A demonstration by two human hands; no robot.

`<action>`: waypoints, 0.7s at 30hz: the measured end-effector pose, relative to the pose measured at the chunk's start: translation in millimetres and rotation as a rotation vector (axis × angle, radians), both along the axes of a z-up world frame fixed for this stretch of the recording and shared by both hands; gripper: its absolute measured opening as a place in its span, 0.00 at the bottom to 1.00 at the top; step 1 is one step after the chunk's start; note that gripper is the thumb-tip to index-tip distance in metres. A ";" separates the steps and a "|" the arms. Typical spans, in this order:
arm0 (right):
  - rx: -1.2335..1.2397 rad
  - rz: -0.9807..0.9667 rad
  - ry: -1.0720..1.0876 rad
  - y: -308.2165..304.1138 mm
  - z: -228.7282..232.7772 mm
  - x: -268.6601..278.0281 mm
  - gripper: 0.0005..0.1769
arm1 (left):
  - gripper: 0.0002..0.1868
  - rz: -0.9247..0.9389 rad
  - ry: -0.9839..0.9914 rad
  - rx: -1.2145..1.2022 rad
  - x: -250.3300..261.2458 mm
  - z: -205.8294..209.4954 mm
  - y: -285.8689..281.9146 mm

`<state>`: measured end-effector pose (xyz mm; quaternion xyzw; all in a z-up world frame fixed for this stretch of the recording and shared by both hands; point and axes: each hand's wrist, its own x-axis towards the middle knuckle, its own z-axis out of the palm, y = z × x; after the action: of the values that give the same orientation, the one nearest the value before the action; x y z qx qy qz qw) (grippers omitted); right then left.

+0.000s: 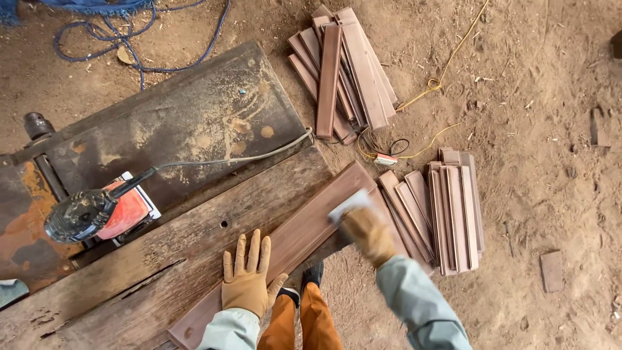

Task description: Sanding a wooden board by hand with sandpaper.

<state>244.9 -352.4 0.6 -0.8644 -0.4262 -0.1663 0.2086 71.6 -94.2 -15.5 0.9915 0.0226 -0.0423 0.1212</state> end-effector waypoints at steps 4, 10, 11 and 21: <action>0.228 -0.557 0.748 -34.7 -71.7 9.9 0.08 | 0.47 0.005 -0.017 0.007 3.4 3.0 -0.4; 0.118 -0.153 0.512 -26.3 -100.0 -20.1 0.09 | 0.45 0.006 -0.007 0.002 2.3 1.6 -0.2; 0.046 -0.071 0.517 -22.0 -71.2 -7.3 0.02 | 0.45 0.009 -0.031 0.007 3.7 0.8 -1.2; -0.040 -0.236 0.495 -16.9 -86.7 -15.3 0.05 | 0.47 0.023 -0.049 -0.011 2.1 2.8 -1.7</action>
<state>229.6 -369.3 -86.1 -0.9263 -0.2619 0.0355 0.2685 73.7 -95.9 -12.7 0.9912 0.0307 -0.0166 0.1277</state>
